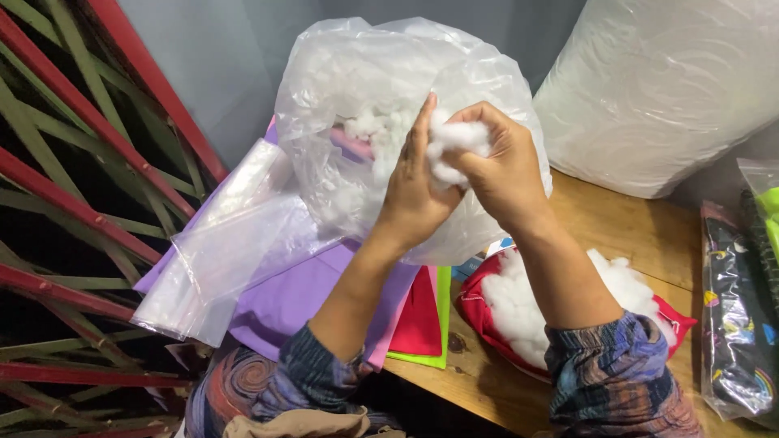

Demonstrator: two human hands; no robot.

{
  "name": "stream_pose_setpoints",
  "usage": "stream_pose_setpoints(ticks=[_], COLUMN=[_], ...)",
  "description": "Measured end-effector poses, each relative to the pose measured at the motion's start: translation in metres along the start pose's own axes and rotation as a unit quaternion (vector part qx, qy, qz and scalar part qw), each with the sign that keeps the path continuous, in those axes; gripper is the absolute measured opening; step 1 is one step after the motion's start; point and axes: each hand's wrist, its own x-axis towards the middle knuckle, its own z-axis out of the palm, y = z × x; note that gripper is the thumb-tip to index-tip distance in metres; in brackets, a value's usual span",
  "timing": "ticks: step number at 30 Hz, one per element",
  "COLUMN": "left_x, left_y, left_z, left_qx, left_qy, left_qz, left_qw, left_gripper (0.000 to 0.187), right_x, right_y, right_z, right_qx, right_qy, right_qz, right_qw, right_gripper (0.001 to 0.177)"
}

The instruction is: Stuffing a red pillowcase with white fiberfill material taken from a large plastic bag.

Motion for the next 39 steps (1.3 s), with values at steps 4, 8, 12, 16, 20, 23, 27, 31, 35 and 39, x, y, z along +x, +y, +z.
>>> stream_pose_setpoints(ticks=[4,8,12,16,20,23,27,31,35,39], left_x=[0.005,0.012,0.015,0.016,0.005,-0.003,-0.004,-0.015,-0.015,-0.007], left_y=[-0.042,-0.073,-0.065,0.034,0.088,0.119,0.146,0.120,0.099,0.091], left_z=[0.017,0.005,-0.018,-0.018,0.027,0.057,0.093,0.125,0.137,0.128], left_qx=[0.108,0.349,0.293,0.096,-0.235,-0.289,-0.396,-0.456,-0.455,-0.419], left_qy=[0.095,0.066,-0.017,0.040,-0.123,-0.222,-0.286,-0.267,-0.293,-0.320], left_qz=[0.033,0.037,-0.025,0.086,-0.062,-0.098,-0.214,-0.325,-0.360,-0.390], left_qw=[0.989,0.934,0.956,0.991,0.962,0.926,0.846,0.784,0.760,0.755], left_gripper=[0.097,0.034,0.083,0.064,0.067,0.095,0.118,0.083,0.059,0.040], right_x=[-0.008,-0.015,-0.029,-0.051,-0.091,-0.121,-0.145,-0.161,-0.160,-0.155], right_y=[-0.018,-0.049,-0.068,-0.044,-0.036,-0.033,-0.032,-0.017,-0.006,-0.024], right_z=[-0.001,-0.026,-0.054,-0.088,-0.116,-0.130,-0.143,-0.165,-0.192,-0.213], right_qx=[0.033,0.061,0.046,-0.003,-0.146,-0.199,-0.336,-0.369,-0.377,-0.351], right_qy=[-0.014,-0.011,0.015,0.019,0.074,0.093,0.047,-0.041,-0.087,-0.053], right_qz=[-0.020,-0.032,-0.007,-0.043,-0.065,-0.107,-0.130,-0.122,-0.085,-0.016], right_qw=[0.999,0.998,0.999,0.999,0.984,0.970,0.932,0.920,0.918,0.935], right_gripper=[0.031,0.034,0.030,0.026,0.028,0.035,0.047,0.084,0.072,0.049])
